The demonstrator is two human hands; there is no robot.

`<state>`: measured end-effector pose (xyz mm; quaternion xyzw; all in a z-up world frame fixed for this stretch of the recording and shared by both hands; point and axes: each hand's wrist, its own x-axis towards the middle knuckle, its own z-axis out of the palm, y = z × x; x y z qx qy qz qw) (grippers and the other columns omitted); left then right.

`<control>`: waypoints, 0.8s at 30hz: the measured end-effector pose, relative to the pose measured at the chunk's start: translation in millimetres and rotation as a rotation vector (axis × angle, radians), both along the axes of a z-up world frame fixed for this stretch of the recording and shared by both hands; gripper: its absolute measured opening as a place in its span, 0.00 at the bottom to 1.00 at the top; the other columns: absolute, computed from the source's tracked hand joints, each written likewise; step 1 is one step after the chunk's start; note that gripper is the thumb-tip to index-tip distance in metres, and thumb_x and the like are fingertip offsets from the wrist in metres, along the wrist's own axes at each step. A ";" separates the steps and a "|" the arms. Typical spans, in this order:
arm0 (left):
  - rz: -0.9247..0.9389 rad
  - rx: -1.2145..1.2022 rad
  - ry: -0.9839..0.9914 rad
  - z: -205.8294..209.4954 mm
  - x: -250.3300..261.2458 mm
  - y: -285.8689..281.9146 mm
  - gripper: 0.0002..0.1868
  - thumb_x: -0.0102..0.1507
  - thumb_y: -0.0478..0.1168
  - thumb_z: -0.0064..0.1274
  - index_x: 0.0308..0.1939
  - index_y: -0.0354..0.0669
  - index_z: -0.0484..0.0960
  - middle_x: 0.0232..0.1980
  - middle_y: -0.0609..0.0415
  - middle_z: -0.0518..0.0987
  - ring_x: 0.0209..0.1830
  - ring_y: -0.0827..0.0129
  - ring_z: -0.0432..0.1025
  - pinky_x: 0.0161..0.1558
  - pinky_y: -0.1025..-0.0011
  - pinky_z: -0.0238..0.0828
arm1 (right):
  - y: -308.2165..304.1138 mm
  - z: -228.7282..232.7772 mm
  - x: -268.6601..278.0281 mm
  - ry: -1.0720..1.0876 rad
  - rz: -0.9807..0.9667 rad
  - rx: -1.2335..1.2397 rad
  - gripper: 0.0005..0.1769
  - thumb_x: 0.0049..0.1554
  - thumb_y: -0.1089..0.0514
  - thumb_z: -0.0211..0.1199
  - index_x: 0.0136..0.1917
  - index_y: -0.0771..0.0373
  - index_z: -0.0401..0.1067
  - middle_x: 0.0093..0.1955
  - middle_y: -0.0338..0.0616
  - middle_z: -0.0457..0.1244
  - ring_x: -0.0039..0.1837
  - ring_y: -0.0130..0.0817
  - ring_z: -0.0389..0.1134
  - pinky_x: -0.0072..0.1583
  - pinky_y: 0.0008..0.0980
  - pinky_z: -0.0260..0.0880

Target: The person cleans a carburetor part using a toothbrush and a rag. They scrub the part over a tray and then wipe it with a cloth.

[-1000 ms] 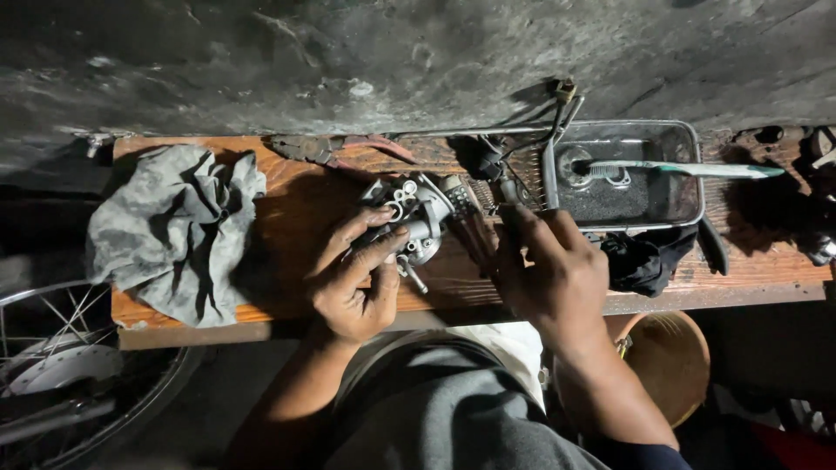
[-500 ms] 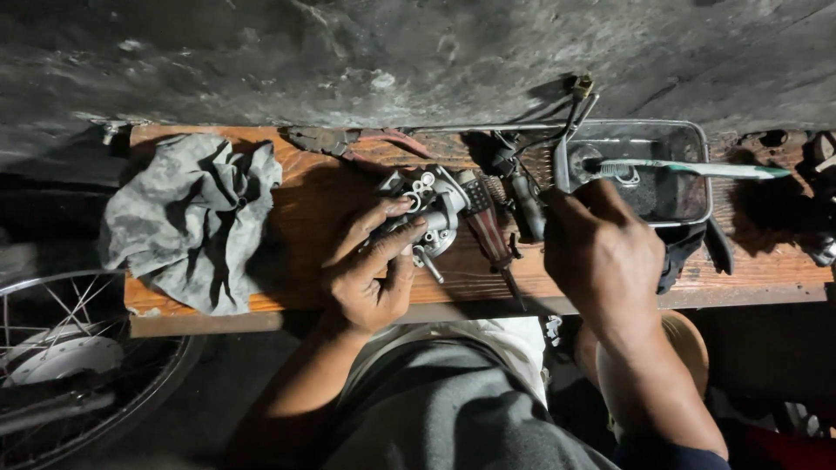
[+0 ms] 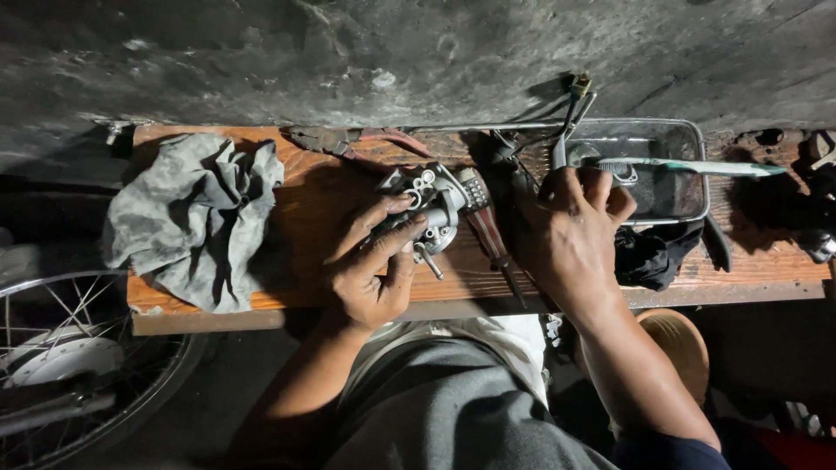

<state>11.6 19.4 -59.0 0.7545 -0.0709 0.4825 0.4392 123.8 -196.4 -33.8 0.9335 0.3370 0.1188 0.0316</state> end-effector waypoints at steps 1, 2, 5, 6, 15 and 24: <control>0.002 0.001 -0.001 0.0 0.1 -0.5 0.12 0.65 0.31 0.51 0.47 0.41 0.89 0.49 0.43 0.82 0.51 0.50 0.80 0.56 0.55 0.77 | -5.6 -10.9 5.4 -0.001 0.002 0.001 0.12 0.46 0.63 0.62 0.42 0.66 0.83 0.70 0.54 0.60 0.67 0.62 0.51 0.66 0.64 0.46; 0.006 -0.011 -0.008 0.3 0.3 -1.2 0.12 0.66 0.31 0.50 0.47 0.41 0.89 0.49 0.43 0.82 0.52 0.50 0.80 0.56 0.56 0.77 | -11.3 -21.6 10.9 -0.041 0.026 0.026 0.09 0.49 0.61 0.63 0.42 0.63 0.81 0.65 0.50 0.60 0.65 0.59 0.50 0.64 0.62 0.44; 0.005 -0.022 -0.010 1.8 -0.3 -1.1 0.12 0.66 0.32 0.50 0.46 0.40 0.89 0.49 0.42 0.82 0.51 0.50 0.80 0.55 0.56 0.77 | -7.6 -20.8 11.6 -0.078 0.082 0.088 0.08 0.53 0.55 0.66 0.46 0.57 0.79 0.56 0.47 0.59 0.62 0.56 0.51 0.62 0.61 0.43; 0.003 -0.021 -0.002 2.7 -0.7 -0.6 0.12 0.66 0.32 0.50 0.46 0.40 0.89 0.49 0.42 0.83 0.51 0.49 0.80 0.55 0.56 0.78 | -2.6 -14.8 9.5 -0.074 0.116 0.125 0.10 0.55 0.50 0.67 0.49 0.54 0.78 0.54 0.47 0.59 0.60 0.57 0.52 0.60 0.62 0.42; -0.017 -0.012 0.001 -1.9 -1.8 0.8 0.12 0.66 0.31 0.50 0.47 0.40 0.89 0.50 0.41 0.83 0.52 0.48 0.79 0.56 0.53 0.76 | -15.8 -22.5 11.3 -0.093 0.091 0.026 0.06 0.53 0.56 0.61 0.39 0.56 0.78 0.58 0.43 0.61 0.64 0.54 0.50 0.64 0.63 0.39; -0.006 -0.025 0.021 -3.5 -3.2 -0.2 0.12 0.66 0.34 0.50 0.49 0.36 0.87 0.50 0.43 0.84 0.52 0.50 0.80 0.57 0.56 0.75 | -8.0 9.4 9.0 0.019 0.116 0.131 0.17 0.44 0.47 0.72 0.48 0.47 0.77 0.54 0.41 0.61 0.62 0.53 0.54 0.60 0.60 0.48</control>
